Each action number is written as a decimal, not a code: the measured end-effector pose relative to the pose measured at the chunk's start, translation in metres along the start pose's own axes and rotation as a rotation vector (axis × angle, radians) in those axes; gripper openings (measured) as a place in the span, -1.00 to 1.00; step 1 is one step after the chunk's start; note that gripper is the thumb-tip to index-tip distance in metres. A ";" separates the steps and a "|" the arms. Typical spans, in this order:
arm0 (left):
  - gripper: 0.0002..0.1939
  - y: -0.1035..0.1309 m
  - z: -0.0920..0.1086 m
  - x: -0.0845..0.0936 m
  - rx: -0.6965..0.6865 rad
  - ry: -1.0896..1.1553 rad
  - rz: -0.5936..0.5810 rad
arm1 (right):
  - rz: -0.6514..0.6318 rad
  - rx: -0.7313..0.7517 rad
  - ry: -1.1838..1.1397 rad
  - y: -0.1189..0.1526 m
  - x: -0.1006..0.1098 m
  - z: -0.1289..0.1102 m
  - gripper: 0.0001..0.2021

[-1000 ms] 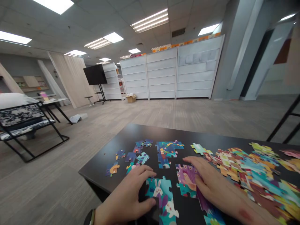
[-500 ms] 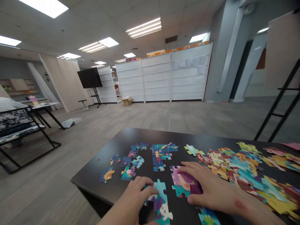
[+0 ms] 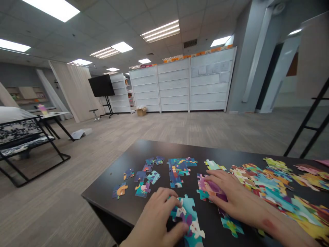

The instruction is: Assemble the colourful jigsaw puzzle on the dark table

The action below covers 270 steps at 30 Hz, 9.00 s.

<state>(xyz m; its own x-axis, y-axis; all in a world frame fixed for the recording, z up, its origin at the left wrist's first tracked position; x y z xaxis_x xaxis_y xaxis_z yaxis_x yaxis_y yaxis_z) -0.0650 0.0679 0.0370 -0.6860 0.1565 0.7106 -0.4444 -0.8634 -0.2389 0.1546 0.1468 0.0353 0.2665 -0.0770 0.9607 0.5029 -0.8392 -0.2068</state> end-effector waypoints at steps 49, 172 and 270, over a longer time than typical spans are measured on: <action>-0.65 -0.002 -0.037 0.017 0.104 0.098 0.053 | -0.185 0.136 -0.256 0.005 -0.025 -0.072 -0.77; -0.69 0.001 0.009 -0.004 -0.005 -0.037 -0.105 | -0.344 0.205 -0.196 0.014 -0.011 -0.093 -0.68; -0.45 -0.010 -0.005 -0.015 -0.047 -0.170 -0.208 | -0.136 0.045 -0.216 -0.001 -0.005 -0.036 -0.41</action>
<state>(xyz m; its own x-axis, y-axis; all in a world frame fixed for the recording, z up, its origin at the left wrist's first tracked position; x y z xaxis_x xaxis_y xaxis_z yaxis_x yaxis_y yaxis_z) -0.0537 0.0767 0.0256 -0.4722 0.2424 0.8475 -0.5946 -0.7974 -0.1032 0.1228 0.1284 0.0375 0.3606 0.1558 0.9196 0.5807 -0.8091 -0.0907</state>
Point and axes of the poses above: each hand's wrist, its own y-axis away from the middle knuckle, its own x-axis out of the back of the hand, z = x × y, the point moved 7 cm from there along -y, towards the middle knuckle, and after that the axes turned 10 degrees about y, right-handed, at the moved point
